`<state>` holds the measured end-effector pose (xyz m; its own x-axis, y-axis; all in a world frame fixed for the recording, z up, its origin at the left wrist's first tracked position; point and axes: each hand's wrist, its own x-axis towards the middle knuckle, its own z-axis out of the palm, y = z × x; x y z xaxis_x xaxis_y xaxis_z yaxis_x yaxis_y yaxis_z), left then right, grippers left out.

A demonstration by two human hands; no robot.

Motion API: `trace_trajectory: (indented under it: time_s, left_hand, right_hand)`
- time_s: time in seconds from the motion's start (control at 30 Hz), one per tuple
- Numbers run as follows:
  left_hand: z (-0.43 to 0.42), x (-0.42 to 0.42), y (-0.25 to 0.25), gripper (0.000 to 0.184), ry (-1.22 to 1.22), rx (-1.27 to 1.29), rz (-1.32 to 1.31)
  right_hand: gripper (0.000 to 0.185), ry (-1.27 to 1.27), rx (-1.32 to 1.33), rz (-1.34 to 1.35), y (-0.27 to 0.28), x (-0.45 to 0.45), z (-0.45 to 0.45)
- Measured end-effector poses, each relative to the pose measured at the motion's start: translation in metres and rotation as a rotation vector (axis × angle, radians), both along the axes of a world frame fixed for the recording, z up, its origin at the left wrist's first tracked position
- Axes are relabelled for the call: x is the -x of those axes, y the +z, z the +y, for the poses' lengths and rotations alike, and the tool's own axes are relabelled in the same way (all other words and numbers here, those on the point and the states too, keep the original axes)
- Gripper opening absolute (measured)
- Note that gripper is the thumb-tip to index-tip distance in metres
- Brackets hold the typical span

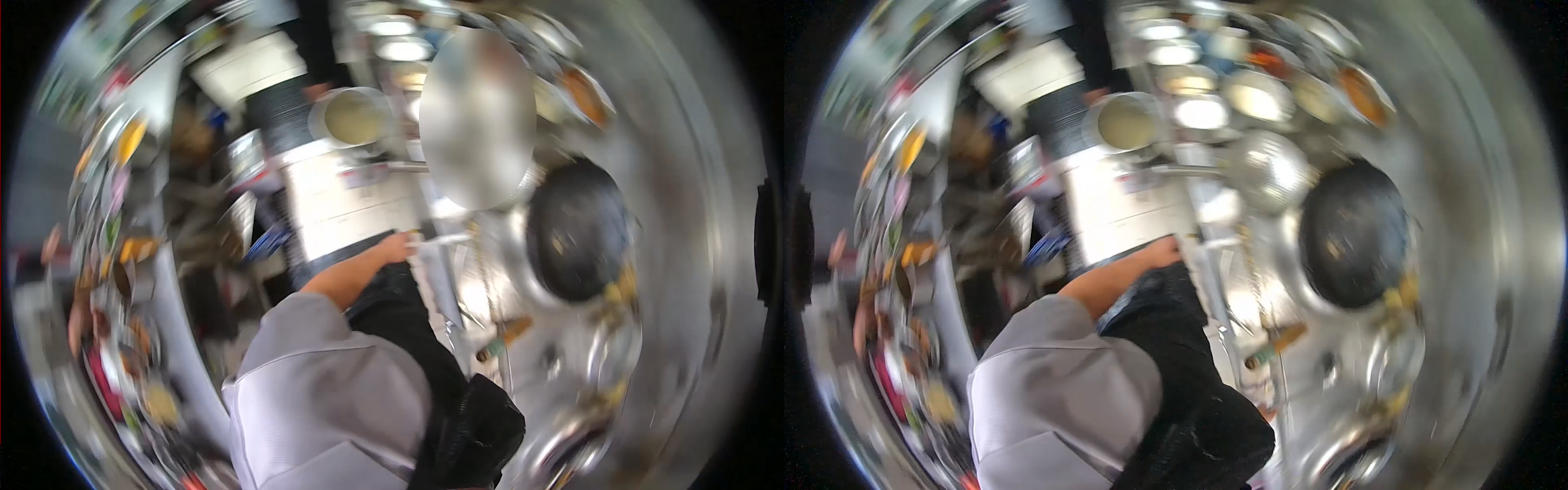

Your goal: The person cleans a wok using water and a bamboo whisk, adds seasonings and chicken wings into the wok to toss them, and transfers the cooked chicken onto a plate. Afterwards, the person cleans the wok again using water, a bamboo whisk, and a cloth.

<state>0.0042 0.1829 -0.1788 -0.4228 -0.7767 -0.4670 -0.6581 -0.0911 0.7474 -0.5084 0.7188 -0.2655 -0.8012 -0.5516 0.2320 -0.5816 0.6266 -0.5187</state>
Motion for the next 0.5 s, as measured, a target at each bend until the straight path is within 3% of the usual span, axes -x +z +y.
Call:
trace_trajectory:
  time_s: [0.03,0.1,0.13,0.23,0.27,0.3,0.33,0.37,0.43,0.5]
  left_hand:
    - [0.011,-0.011,0.055,0.050,0.083,0.168,0.070]
    - [0.034,-0.046,0.107,0.046,0.404,0.240,0.113]
    - [0.052,-0.071,0.126,0.044,0.590,0.308,0.147]
    - [0.124,-0.167,0.167,0.042,1.179,0.582,0.061]
    - [0.148,-0.214,0.166,0.043,1.307,0.849,-0.132]
    - [0.181,-0.233,0.256,0.041,1.515,0.632,-0.035]
    - [0.208,-0.287,0.228,0.036,1.724,0.857,-0.206]
    - [0.240,-0.326,0.240,0.036,1.875,1.043,-0.566]
    - [0.313,-0.410,0.244,0.045,2.259,1.161,-0.793]
    - [0.387,-0.468,0.260,0.055,2.600,0.855,-1.035]
  right_hand:
    - [0.057,-0.217,-0.130,-0.239,0.086,0.026,-0.018]
    - [0.057,-0.119,-0.077,-0.255,0.192,0.020,-0.112]
    - [0.057,-0.021,-0.029,-0.252,0.218,0.019,-0.156]
    - [0.056,0.190,0.092,-0.286,0.268,-0.013,-0.255]
    - [0.056,0.240,0.113,-0.302,0.281,-0.025,-0.274]
    - [0.056,0.280,0.124,-0.319,0.290,-0.035,-0.292]
    - [0.056,0.314,0.138,-0.333,0.300,-0.048,-0.305]
    - [0.056,0.349,0.140,-0.337,0.305,-0.057,-0.317]
    - [0.056,0.398,0.126,-0.358,0.309,-0.078,-0.336]
    - [0.056,0.414,0.131,-0.362,0.319,-0.098,-0.340]
